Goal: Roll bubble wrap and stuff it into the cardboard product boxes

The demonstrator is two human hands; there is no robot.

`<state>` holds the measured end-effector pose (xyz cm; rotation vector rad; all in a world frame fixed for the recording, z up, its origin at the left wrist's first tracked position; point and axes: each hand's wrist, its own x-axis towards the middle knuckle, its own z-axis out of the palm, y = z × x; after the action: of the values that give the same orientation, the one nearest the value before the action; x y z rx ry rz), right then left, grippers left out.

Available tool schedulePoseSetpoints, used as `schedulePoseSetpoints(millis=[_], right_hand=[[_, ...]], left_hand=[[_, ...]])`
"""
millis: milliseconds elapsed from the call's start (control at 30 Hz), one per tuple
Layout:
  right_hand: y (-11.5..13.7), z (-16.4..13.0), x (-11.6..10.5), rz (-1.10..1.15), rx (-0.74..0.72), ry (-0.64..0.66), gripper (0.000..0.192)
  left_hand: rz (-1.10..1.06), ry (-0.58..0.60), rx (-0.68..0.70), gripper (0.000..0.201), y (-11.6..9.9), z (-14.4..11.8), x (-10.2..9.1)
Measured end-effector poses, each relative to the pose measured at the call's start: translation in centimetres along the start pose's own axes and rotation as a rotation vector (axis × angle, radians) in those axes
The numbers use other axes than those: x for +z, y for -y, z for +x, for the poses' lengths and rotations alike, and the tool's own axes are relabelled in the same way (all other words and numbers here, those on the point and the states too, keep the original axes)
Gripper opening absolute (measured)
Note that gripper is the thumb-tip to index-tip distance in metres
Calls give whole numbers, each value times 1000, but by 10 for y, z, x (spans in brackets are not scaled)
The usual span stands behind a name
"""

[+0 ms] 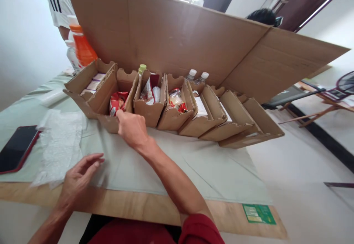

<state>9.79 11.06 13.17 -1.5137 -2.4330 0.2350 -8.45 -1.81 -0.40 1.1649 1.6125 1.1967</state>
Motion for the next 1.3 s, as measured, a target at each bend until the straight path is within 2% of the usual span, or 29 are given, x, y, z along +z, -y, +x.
schedulePoseSetpoints(millis=[100,167,267,367,433,533,600,700,767,967,1067,1133,1200,1267,1300], right_hand=[[7,-67,-3,66,-125,0,16],[-1,-112,-10,169,-174,-32,15],[-34,-163,-24,336,-84,-174,16],[-74,-193,-33,490,155,-453,24],[-93,-209,-31,639,233,-542,43],[-103,-233,-14,806,209,-401,67],[-102,-246,3,861,228,-331,71],[-99,-252,31,951,282,-398,67],[-102,-240,45,1015,274,-468,64],[-126,-152,58,1110,225,-569,67],[-129,-127,62,1159,270,-654,69],[-124,-135,68,1148,365,-749,63],[-113,-157,76,1068,517,-777,51],[-95,-181,84,966,618,-673,38],[-84,-188,88,927,610,-576,33]], left_hand=[[-50,-172,-15,54,4,-1,-15],[-70,-246,18,62,7,-3,-17],[-71,-204,136,80,12,-8,-12],[-47,-87,220,89,14,-14,0],[-2,-12,195,78,11,-18,9],[108,81,147,43,7,-26,20],[154,117,146,37,6,-31,27],[134,137,165,34,2,-32,34],[86,142,186,36,-4,-23,39],[-47,122,274,45,-31,49,58],[-46,116,271,54,-34,71,62],[-35,98,265,58,-29,68,57],[20,55,247,58,-19,49,48],[115,18,259,49,-8,21,34],[157,9,279,41,-3,7,25]])
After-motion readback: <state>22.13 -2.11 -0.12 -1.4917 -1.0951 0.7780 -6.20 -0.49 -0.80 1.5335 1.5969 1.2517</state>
